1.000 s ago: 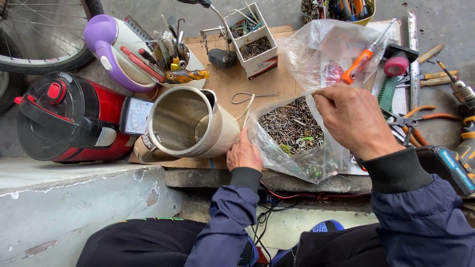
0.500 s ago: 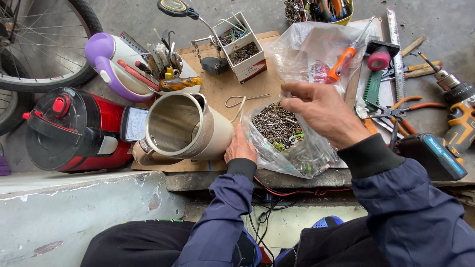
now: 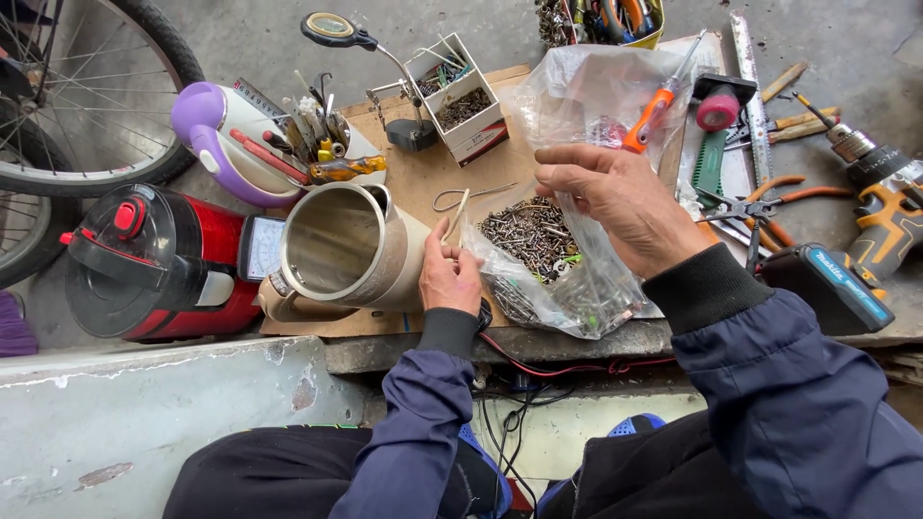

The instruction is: Disassembling a kettle base using a screwdriver and organizing small parts.

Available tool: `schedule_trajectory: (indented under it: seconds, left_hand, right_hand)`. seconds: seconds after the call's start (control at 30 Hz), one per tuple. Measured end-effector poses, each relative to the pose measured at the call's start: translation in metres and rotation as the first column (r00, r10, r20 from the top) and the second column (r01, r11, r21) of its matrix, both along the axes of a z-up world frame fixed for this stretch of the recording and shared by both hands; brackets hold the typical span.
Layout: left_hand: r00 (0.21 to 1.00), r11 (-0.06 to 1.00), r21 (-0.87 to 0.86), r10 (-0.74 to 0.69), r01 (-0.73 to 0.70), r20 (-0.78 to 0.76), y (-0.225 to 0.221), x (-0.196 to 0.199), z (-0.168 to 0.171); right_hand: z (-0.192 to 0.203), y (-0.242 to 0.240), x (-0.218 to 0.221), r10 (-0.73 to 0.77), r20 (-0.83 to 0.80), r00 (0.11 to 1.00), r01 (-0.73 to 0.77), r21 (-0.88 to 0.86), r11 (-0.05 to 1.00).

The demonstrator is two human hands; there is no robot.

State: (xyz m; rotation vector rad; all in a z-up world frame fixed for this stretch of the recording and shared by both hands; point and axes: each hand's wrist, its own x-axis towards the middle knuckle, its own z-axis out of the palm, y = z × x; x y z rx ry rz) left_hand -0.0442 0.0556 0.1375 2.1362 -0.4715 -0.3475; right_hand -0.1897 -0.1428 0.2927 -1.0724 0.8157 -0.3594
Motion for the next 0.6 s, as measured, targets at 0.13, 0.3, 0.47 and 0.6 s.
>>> schedule_trajectory:
  seconds: [0.13,0.3,0.47,0.6]
  left_hand:
    - [0.994,0.994,-0.092,0.056,-0.065,-0.094,-0.001,-0.019,0.023]
    - [0.977,0.962,0.27,0.019,0.04,-0.212,0.003,-0.036,0.017]
    - [0.882,0.992,0.051,0.124,-0.113,-0.455,0.003,-0.022,0.014]
    - [0.649,0.797,-0.539,-0.261,-0.272,-0.715,-0.017,0.001,0.077]
  right_hand:
    - [0.001,-0.003,0.0,0.002,-0.005,1.0,-0.002,0.01,1.0]
    - [-0.01,-0.006,0.003,0.003,-0.077,0.997,0.0,0.036,0.999]
    - [-0.031,-0.011,-0.004,0.012,-0.141,0.99,-0.023,-0.073,0.997]
    - [-0.024,-0.007,-0.014,-0.004,-0.107,0.994,-0.014,-0.17,0.985]
